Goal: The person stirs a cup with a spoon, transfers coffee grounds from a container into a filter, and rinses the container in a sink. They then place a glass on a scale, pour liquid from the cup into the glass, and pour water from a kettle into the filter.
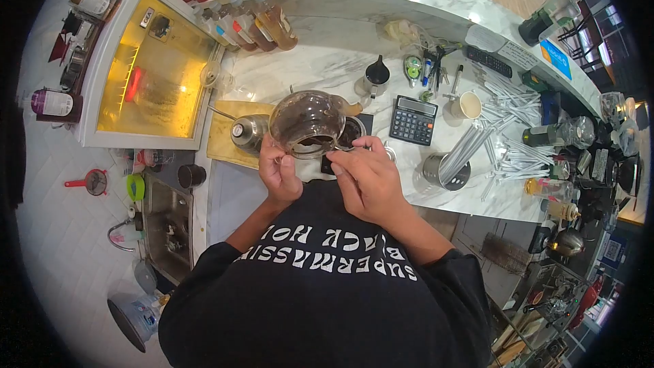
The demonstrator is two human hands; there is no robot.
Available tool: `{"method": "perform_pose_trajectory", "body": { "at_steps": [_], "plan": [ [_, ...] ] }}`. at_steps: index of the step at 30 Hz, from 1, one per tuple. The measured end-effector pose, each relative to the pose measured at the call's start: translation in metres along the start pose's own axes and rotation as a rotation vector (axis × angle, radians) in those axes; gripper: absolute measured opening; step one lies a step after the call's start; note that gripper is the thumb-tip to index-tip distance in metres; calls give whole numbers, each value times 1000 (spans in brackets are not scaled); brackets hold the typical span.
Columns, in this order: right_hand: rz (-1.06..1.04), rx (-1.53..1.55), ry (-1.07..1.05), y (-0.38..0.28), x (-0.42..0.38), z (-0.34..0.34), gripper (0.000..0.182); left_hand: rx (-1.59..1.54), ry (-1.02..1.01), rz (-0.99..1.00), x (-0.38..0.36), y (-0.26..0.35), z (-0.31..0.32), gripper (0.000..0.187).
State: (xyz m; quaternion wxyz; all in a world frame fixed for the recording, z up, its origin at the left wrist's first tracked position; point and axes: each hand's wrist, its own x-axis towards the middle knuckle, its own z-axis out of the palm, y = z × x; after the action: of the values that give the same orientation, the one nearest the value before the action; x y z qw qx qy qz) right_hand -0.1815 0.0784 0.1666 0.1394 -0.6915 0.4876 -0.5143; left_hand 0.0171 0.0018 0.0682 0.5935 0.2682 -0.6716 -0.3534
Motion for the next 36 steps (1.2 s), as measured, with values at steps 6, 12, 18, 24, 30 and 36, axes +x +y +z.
{"method": "perform_pose_trajectory", "body": {
  "at_steps": [6,12,18,24,30,36],
  "plan": [
    [29,8,14,2,-6,2,22,-6,-9,11,-1,1,1,18],
    [420,396,67,3,-18,16,18,52,-48,-14,3,4,0,15],
    [789,970,202,21,-12,20,22,114,-82,-130,1,4,5,14],
    [857,990,334,28,-11,17,25,118,-40,-196,-7,-7,4,12],
    [816,971,350,35,-18,9,26,44,49,-309,-18,-17,2,5],
    [795,849,422,53,-29,2,26,6,136,-393,-18,-21,-5,13]
  ]
}}
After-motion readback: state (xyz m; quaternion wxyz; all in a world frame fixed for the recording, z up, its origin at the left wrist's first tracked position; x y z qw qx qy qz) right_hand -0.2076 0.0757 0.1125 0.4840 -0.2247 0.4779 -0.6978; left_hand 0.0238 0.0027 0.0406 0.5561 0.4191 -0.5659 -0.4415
